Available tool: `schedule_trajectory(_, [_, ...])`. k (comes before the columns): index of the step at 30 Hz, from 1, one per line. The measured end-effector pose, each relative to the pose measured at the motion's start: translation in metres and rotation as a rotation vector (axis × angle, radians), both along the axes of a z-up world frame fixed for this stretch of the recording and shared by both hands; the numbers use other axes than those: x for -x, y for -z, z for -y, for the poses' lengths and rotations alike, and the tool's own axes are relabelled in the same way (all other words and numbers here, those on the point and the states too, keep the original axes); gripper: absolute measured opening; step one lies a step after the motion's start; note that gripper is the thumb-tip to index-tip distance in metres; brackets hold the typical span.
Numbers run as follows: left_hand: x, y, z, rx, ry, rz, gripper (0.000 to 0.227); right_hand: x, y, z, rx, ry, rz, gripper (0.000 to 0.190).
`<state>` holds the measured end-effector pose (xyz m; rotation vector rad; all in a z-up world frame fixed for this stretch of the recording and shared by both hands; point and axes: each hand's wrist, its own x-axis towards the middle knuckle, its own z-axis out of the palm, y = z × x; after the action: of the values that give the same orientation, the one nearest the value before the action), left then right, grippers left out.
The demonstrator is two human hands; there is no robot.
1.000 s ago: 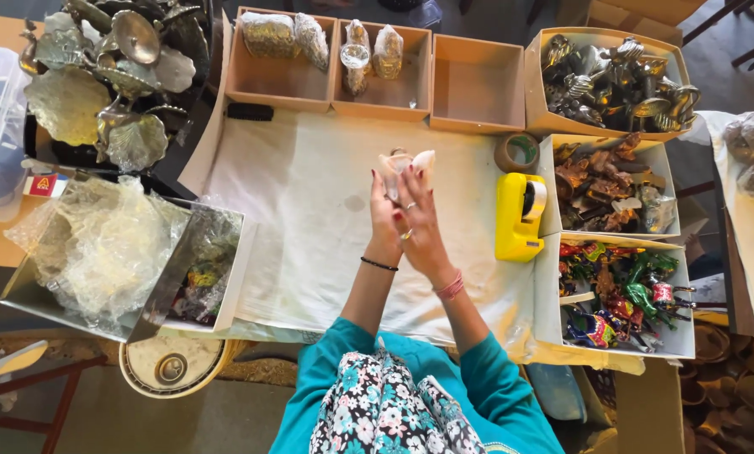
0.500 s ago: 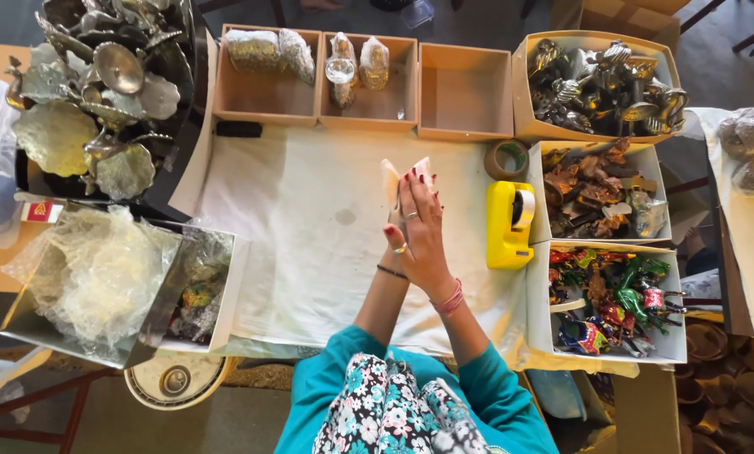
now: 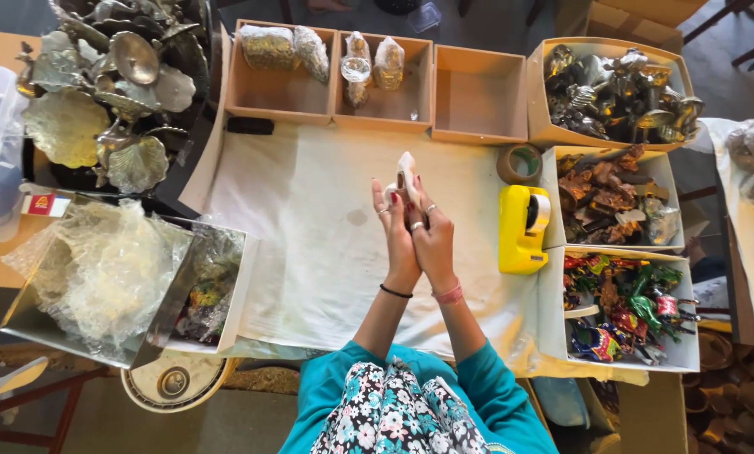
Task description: Wrapping small decorative figurines in paper and organizing them into boxes.
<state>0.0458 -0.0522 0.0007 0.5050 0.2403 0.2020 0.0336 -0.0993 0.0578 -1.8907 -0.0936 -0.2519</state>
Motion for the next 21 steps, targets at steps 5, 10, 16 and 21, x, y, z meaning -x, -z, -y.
schedule_trajectory(5, [-0.006,0.012,-0.009,0.057,0.017,0.037,0.066,0.030,0.025,0.005,0.106,-0.059,0.153,0.063])
schedule_trajectory(10, [-0.008,0.040,-0.010,0.258,0.188,0.183,0.052,0.041,0.001,-0.004,0.099,-0.054,0.134,0.054])
schedule_trajectory(16, [0.011,0.022,-0.003,0.460,0.392,0.120,0.050,0.019,-0.021,-0.002,0.233,-0.062,0.230,0.054])
schedule_trajectory(21, [0.016,0.038,-0.001,0.435,0.390,0.218,0.048,0.024,-0.013,0.001,0.179,-0.069,0.229,0.062])
